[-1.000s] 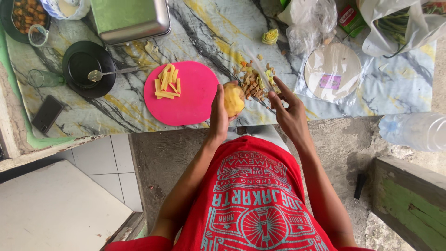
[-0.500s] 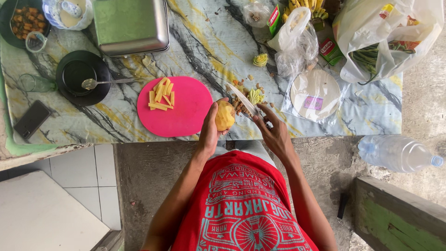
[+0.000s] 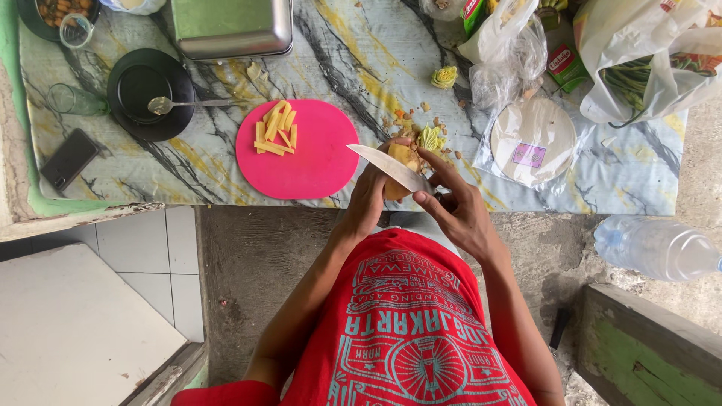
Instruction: The person peels a potato with a knife over a table, letting peels fall onto the cloth, then places the peeled potato on a pink cutting board and slices it into sticks, adding them to a pile of cut potato pieces. The person works with the knife in one hand while rotating the potato with the other.
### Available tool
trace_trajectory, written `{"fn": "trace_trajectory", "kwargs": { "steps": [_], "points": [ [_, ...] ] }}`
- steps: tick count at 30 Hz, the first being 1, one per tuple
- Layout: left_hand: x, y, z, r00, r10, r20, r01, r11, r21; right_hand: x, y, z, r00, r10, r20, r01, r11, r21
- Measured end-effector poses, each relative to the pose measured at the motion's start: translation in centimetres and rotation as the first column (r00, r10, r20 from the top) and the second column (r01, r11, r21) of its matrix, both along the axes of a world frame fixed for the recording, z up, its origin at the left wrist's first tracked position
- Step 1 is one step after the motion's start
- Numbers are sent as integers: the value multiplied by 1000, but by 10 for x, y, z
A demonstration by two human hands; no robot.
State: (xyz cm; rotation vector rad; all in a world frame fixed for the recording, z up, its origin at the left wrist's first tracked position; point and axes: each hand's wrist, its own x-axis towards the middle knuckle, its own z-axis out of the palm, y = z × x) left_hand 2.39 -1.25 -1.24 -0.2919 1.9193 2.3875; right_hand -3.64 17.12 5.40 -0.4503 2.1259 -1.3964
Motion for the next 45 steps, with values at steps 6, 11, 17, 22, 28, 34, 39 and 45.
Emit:
{"fn": "trace_trajectory", "kwargs": {
  "steps": [6, 11, 17, 22, 28, 34, 39, 45],
  "points": [
    [4, -9, 4, 974, -142, -178, 128, 988, -87, -5, 3, 10, 998, 62, -28, -59, 994, 95],
    [8, -11, 7, 979, -168, -113, 181, 977, 114, -5, 5, 12, 996, 91, -9, -89, 991, 99],
    [13, -17, 13, 978, -178, -112, 184, 982, 49, -1, 6, 11, 994, 110, -22, -106, 982, 157],
    [14, -17, 13, 976, -161, -144, 173, 982, 76, -2, 8, 10, 977, 138, -163, -142, 990, -13],
    [15, -5, 7, 953, -101, -287, 86, 994, -64, 3, -4, 7, 976, 35, -216, -51, 996, -69],
    [13, -18, 5, 944, -162, -288, 103, 972, -210, -6, 1, 13, 995, 95, -15, -95, 995, 11],
    [15, -20, 6, 928, -171, -330, 115, 976, -184, -7, 3, 13, 990, 116, -85, -124, 988, -93],
    [15, -6, -3, 940, -77, -333, -72, 908, -412, 14, -16, 2, 991, -136, -19, 125, 948, -292]
  ]
}}
